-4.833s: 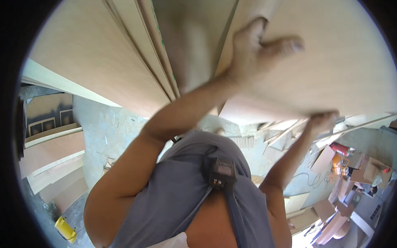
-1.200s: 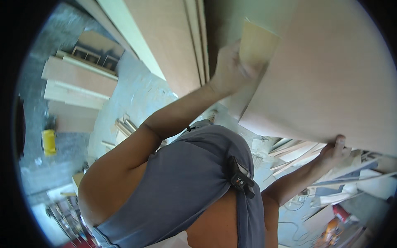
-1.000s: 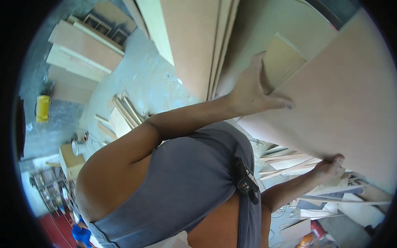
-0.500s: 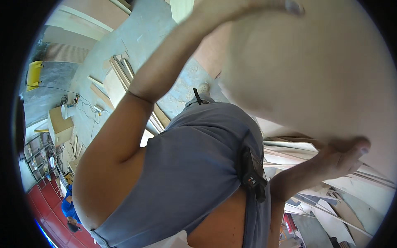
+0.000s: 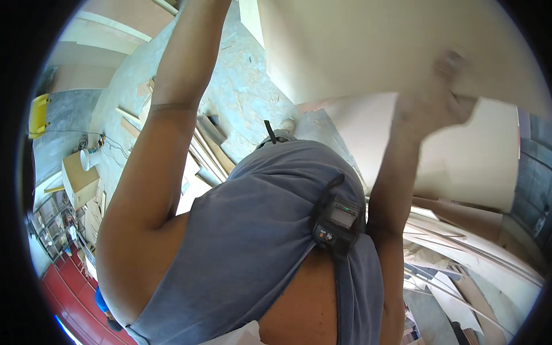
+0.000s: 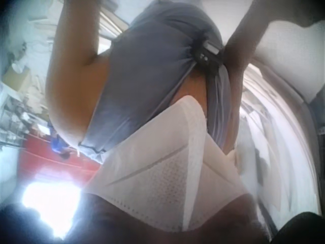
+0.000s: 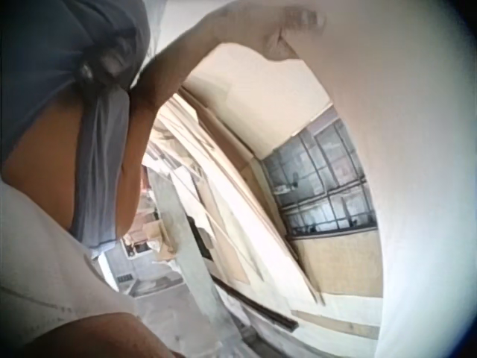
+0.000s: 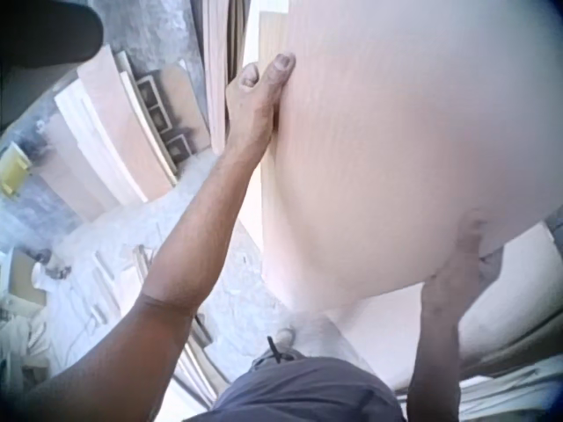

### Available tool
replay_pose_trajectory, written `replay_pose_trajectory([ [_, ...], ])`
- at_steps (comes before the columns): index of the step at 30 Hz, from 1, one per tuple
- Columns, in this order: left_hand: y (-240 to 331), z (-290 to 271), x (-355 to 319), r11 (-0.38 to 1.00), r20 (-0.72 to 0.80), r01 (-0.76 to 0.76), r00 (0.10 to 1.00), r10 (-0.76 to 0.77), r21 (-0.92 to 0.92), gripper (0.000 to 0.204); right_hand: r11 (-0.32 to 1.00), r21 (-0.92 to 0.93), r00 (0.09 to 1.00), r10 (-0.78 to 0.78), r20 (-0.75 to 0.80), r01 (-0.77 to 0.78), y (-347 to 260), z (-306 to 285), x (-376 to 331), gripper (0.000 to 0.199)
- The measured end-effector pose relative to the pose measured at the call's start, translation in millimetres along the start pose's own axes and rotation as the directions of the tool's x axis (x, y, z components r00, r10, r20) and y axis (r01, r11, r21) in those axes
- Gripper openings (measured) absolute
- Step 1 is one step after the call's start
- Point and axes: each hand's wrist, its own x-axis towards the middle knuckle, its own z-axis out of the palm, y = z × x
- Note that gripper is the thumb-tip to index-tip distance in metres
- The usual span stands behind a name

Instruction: The person organizes wooden materials by picking up and moving plywood sheets, panels, and thin wood strips one by one by hand to lean them against walls and stacks.

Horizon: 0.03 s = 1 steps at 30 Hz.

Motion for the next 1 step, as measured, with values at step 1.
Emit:
replay_pose_trajectory([
  [1,-29.1,-14.3,8.1,0.999,-0.035,-0.031,0.999,0.032,0.016,0.053,1.0,-0.001,0.999,-0.015,0.036,0.015,18.6,11.6,-2.9,0.039],
])
